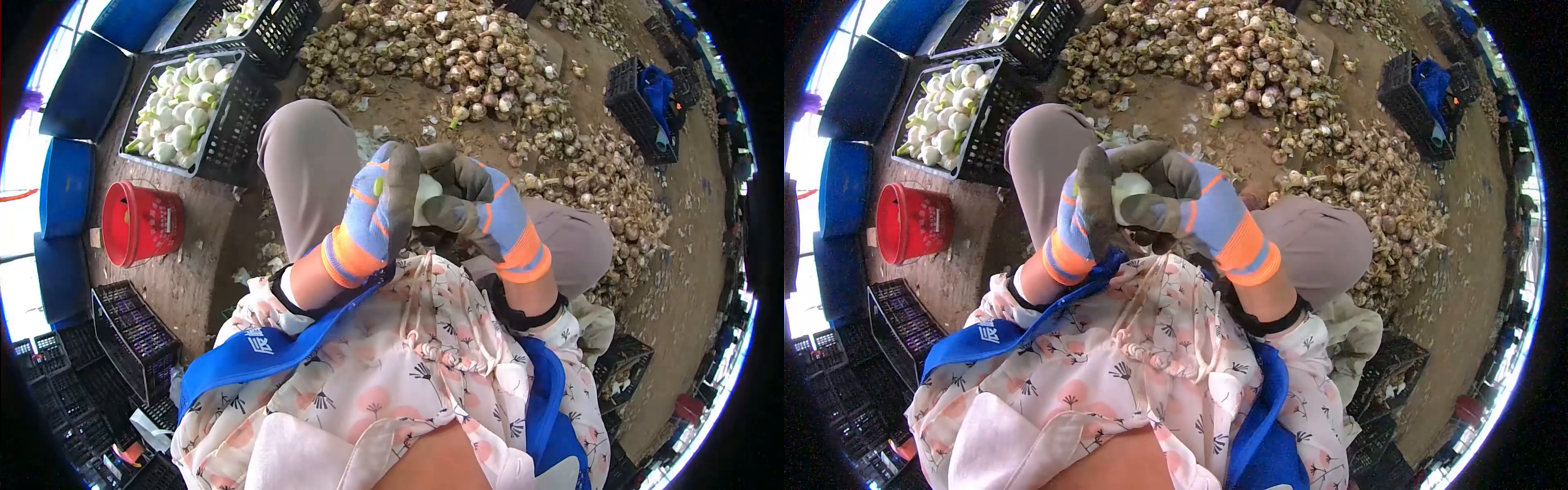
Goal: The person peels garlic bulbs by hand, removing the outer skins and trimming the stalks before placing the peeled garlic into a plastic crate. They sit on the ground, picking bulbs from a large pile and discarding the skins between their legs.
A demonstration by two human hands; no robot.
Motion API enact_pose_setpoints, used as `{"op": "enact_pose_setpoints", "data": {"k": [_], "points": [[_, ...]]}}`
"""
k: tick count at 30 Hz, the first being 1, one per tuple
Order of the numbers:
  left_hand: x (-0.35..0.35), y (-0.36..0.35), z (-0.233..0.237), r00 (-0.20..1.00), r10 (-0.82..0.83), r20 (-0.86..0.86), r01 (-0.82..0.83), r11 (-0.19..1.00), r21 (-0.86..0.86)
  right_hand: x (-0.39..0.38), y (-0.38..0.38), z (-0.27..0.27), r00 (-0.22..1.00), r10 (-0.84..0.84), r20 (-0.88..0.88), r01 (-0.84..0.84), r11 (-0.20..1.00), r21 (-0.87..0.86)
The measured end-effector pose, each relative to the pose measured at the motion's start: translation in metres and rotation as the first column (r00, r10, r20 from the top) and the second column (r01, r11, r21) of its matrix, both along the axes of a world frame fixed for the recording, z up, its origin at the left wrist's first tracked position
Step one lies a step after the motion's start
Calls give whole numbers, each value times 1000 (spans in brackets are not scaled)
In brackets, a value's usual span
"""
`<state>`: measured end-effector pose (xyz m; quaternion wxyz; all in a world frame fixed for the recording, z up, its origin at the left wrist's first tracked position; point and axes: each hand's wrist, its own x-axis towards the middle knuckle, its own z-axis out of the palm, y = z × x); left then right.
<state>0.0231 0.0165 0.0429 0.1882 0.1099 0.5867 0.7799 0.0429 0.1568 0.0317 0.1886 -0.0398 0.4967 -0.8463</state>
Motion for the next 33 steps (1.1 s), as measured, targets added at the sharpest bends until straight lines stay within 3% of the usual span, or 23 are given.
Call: {"op": "enact_pose_setpoints", "data": {"k": [2, 3, 4, 7, 9, 12, 13, 14, 16, 18, 19, 20, 21, 22, 24, 25, 28, 29, 30, 32, 33], "points": [[-1, -5, 15, 904, -141, 404, 49, 972, 229, 0, 10, -4, 995, 57, 88, -49, 995, -91], [-3, -4, 5, 936, 4, 352, -35, 996, 81, 3, 14, -4, 985, 10, 170, 8, 995, -102], [-1, -4, -1, 935, 2, 355, -33, 996, 83, 5, 15, -2, 967, -37, 253, 65, 992, -107], [-1, -5, -10, 977, -4, 211, -18, 995, 101, 8, 11, 10, 970, -88, 226, 90, 996, -1], [-3, -10, -20, 987, -29, -157, 0, 983, -184, 8, 2, 11, 967, -112, 229, 105, 994, 40], [-2, -11, -24, 978, -60, -199, 31, 989, -147, 5, -6, 7, 984, -157, 83, 165, 981, -101], [7, -5, 15, 924, -131, 359, 19, 954, 298, 6, 7, 1, 984, -60, 170, 83, 988, -133], [6, -6, 12, 925, -130, 357, 19, 955, 297, 5, 13, -2, 967, 41, 251, 2, 985, -171], [1, -8, -5, 988, -71, 141, 60, 995, 80, 9, 12, 0, 960, 38, 277, 22, 977, -210], [-5, -10, -26, 995, -58, 76, 56, 998, 37, 14, 11, -3, 961, -133, 241, 184, 962, -201], [-8, -6, -28, 996, 39, -78, -47, 993, -107, 15, 7, -2, 961, -135, 240, 186, 961, -203], [-9, -5, -29, 963, 113, -243, -170, 958, -230, 16, -1, 0, 973, -222, 62, 226, 973, -56], [-9, -5, -31, 844, 46, -534, -269, 898, -347, 16, -5, 2, 952, -276, -128, 288, 954, 82], [-5, -6, -30, 843, 42, -536, -268, 897, -350, 15, -2, 0, 952, -279, -128, 290, 954, 78], [3, -6, -23, 984, 104, -142, -101, 995, 26, 11, 8, -8, 984, -142, 103, 141, 990, 20], [-3, -9, -24, 991, 82, -106, -77, 996, 46, 6, -1, -25, 943, -332, -29, 333, 941, 60], [-8, -12, -17, 993, 79, -93, -86, 994, -73, 2, 3, -21, 896, -436, -82, 441, 894, 78], [-8, -12, -20, 993, 79, -91, -86, 993, -76, 11, 4, -9, 905, -422, 46, 414, 901, 128], [-9, -11, -24, 994, 18, -112, -27, 997, -78, 14, 2, -6, 904, -425, 51, 416, 901, 126], [-11, -11, -29, 990, -51, -134, 40, 996, -82, 15, 0, 0, 976, -191, 103, 195, 980, -30], [-13, -11, -27, 979, -75, -191, 48, 988, -144, 10, -2, 12, 995, -52, 90, 52, 999, -1]]}}
